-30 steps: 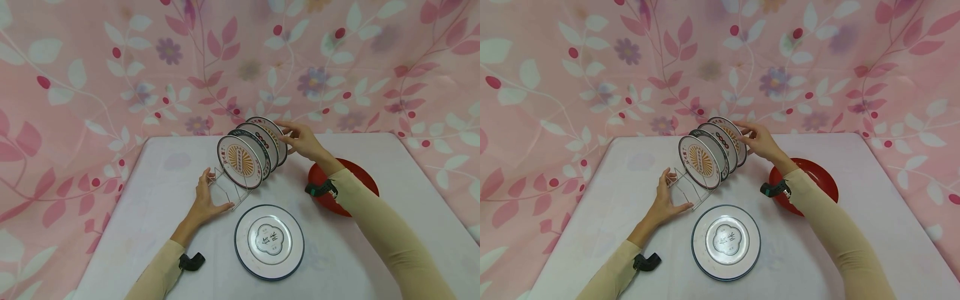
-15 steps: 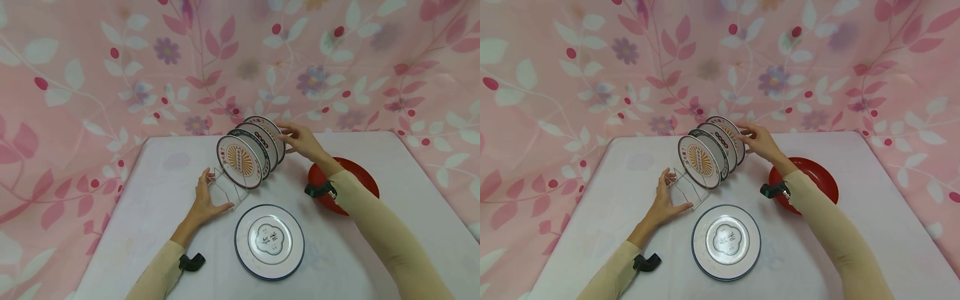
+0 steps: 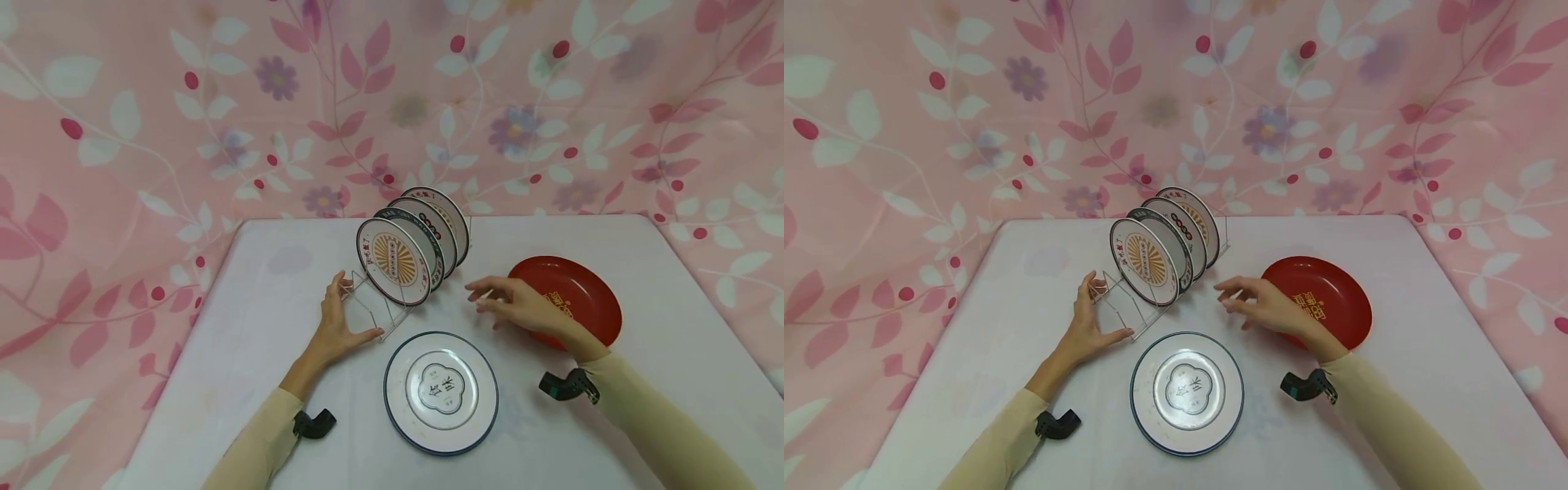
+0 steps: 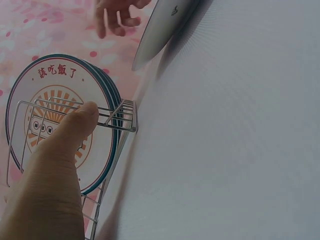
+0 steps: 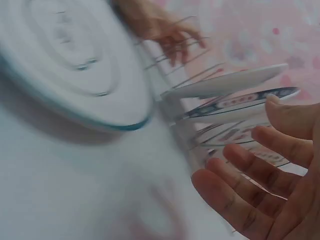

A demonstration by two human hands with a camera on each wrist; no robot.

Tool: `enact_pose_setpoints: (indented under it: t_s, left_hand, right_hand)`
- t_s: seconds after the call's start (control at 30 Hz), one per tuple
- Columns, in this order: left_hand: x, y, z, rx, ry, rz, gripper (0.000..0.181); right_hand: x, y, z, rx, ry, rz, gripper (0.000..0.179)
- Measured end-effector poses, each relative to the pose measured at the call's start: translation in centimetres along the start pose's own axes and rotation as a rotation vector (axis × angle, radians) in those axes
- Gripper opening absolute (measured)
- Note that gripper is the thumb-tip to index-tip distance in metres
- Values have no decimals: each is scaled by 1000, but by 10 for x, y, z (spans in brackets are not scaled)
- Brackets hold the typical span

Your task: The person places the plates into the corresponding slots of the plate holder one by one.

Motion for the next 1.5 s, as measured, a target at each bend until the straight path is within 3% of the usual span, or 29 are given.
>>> enact_pose_setpoints:
  t_s: [0.2, 0.43, 0.93, 1.2, 1.5]
  left_hand:
    - [1, 1, -1, 0, 9, -6, 132]
    - [0, -1, -1, -12, 24, 4, 132]
    - [0, -1, -1, -16, 49, 7, 132]
    - [0, -1, -1, -15, 56, 20, 131]
    - [-1, -2, 0, -16, 51, 19, 132]
  right_hand:
    - [26, -35, 20, -100, -26, -35, 43]
    - [40, -54, 26, -165, -111, -76, 48]
    - [42, -58, 26, -170, -122, -55, 42]
    - [34, -65, 26, -225, -98, -36, 49]
    - [32, -67, 27, -174, -72, -52, 45]
Point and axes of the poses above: each hand's wrist, its own z-axis away from the middle knuckle, its own y-axis out of the back of the hand, x = y × z, the point moved 7 cm from there along -z, towards the middle knuckle, and after that the axes turned 11 degrees about -x, right-handed, at the moved point
